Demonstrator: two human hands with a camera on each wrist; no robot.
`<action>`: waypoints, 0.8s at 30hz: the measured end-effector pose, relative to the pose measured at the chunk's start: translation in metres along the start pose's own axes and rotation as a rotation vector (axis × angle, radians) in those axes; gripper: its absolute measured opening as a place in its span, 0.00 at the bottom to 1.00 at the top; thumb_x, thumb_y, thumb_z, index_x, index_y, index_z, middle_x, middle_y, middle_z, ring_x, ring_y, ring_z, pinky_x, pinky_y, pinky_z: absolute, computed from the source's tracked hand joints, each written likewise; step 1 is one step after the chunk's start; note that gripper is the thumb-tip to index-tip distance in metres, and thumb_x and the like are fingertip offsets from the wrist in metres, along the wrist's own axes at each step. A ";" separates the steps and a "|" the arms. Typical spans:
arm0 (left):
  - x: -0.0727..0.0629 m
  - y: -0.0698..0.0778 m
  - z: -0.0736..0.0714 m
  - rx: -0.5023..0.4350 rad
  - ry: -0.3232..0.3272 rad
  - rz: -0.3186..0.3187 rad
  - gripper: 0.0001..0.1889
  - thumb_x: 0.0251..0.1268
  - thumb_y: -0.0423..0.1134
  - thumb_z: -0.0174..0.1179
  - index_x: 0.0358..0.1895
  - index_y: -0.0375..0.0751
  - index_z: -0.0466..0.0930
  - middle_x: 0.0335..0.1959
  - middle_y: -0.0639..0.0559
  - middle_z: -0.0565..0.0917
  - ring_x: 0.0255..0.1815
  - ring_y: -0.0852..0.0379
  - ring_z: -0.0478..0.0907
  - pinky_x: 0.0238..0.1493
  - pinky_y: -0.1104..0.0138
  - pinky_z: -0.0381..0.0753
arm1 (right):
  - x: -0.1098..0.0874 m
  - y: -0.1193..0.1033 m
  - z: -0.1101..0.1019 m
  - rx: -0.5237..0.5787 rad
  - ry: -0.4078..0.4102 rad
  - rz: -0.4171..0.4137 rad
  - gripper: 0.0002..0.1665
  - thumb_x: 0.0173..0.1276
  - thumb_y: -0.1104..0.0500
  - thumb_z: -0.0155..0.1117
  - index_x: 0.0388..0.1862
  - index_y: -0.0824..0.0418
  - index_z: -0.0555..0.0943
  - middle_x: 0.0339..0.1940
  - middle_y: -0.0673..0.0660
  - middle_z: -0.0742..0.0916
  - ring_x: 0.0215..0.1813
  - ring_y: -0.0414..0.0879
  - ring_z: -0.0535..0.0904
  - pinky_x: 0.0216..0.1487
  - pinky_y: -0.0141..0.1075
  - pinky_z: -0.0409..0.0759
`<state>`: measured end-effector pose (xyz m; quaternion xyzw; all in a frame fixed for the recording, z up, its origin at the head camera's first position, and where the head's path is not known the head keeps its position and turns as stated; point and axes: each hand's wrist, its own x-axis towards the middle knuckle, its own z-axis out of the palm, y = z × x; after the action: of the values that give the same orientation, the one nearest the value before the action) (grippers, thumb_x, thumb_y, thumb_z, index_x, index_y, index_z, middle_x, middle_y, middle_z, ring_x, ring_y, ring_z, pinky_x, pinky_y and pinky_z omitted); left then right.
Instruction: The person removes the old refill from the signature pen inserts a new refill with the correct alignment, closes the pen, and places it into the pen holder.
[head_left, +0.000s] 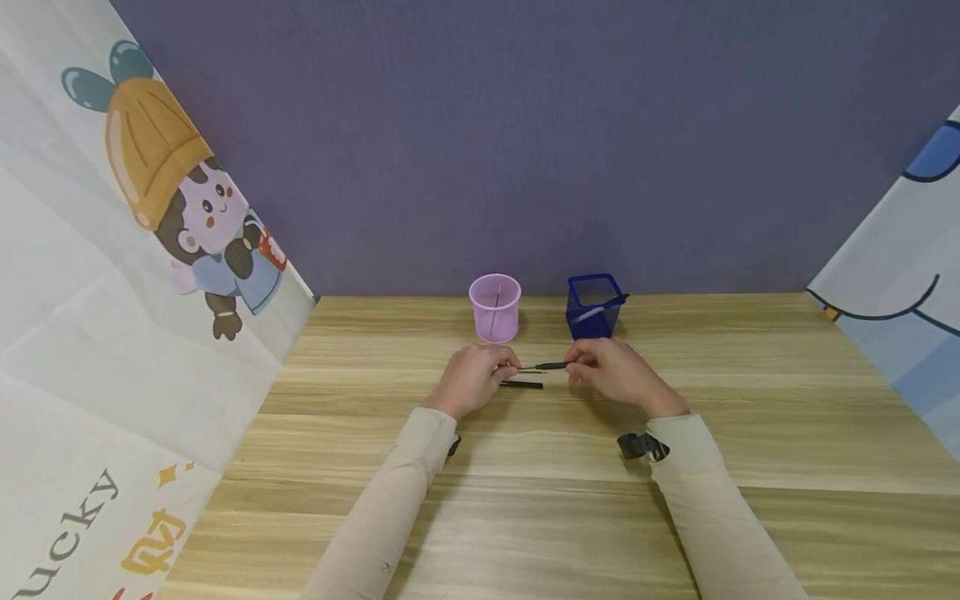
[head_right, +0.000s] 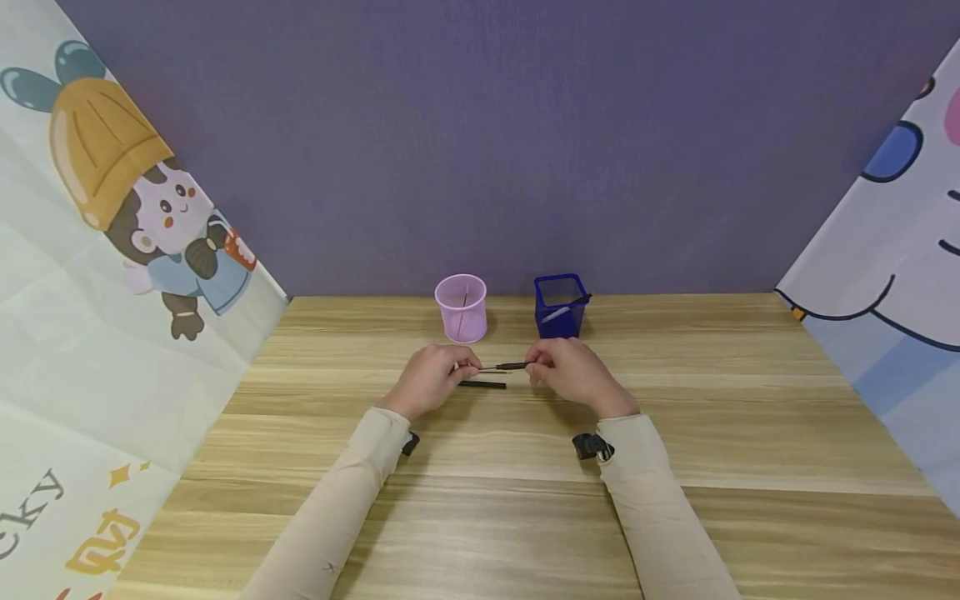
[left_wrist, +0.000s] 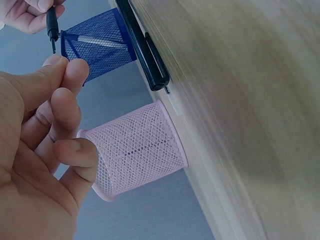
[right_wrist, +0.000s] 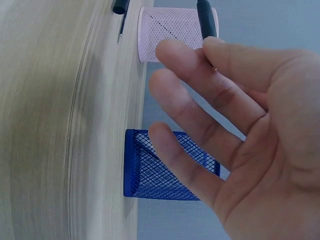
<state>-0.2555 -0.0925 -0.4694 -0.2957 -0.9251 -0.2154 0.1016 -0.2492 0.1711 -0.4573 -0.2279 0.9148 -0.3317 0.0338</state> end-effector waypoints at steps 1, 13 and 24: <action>0.000 0.000 0.000 -0.001 -0.001 0.000 0.04 0.69 0.43 0.67 0.39 0.53 0.90 0.36 0.60 0.91 0.39 0.59 0.88 0.47 0.59 0.85 | 0.000 0.000 0.000 -0.001 -0.001 -0.006 0.05 0.74 0.63 0.64 0.44 0.62 0.85 0.32 0.49 0.91 0.32 0.37 0.85 0.38 0.36 0.83; -0.001 0.001 -0.002 -0.014 -0.004 0.001 0.04 0.69 0.43 0.67 0.40 0.52 0.90 0.37 0.60 0.91 0.39 0.59 0.88 0.48 0.60 0.85 | 0.000 0.000 0.000 0.010 -0.019 -0.016 0.03 0.73 0.61 0.65 0.41 0.58 0.85 0.30 0.50 0.91 0.32 0.45 0.86 0.34 0.35 0.80; -0.001 0.000 0.000 -0.016 -0.028 -0.008 0.04 0.70 0.43 0.66 0.41 0.53 0.90 0.38 0.61 0.91 0.41 0.60 0.88 0.49 0.60 0.85 | -0.001 0.000 0.000 0.040 -0.052 -0.029 0.06 0.74 0.62 0.64 0.43 0.64 0.85 0.29 0.49 0.91 0.32 0.43 0.86 0.33 0.34 0.81</action>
<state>-0.2549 -0.0927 -0.4692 -0.2960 -0.9258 -0.2189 0.0855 -0.2487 0.1714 -0.4568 -0.2491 0.9034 -0.3441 0.0574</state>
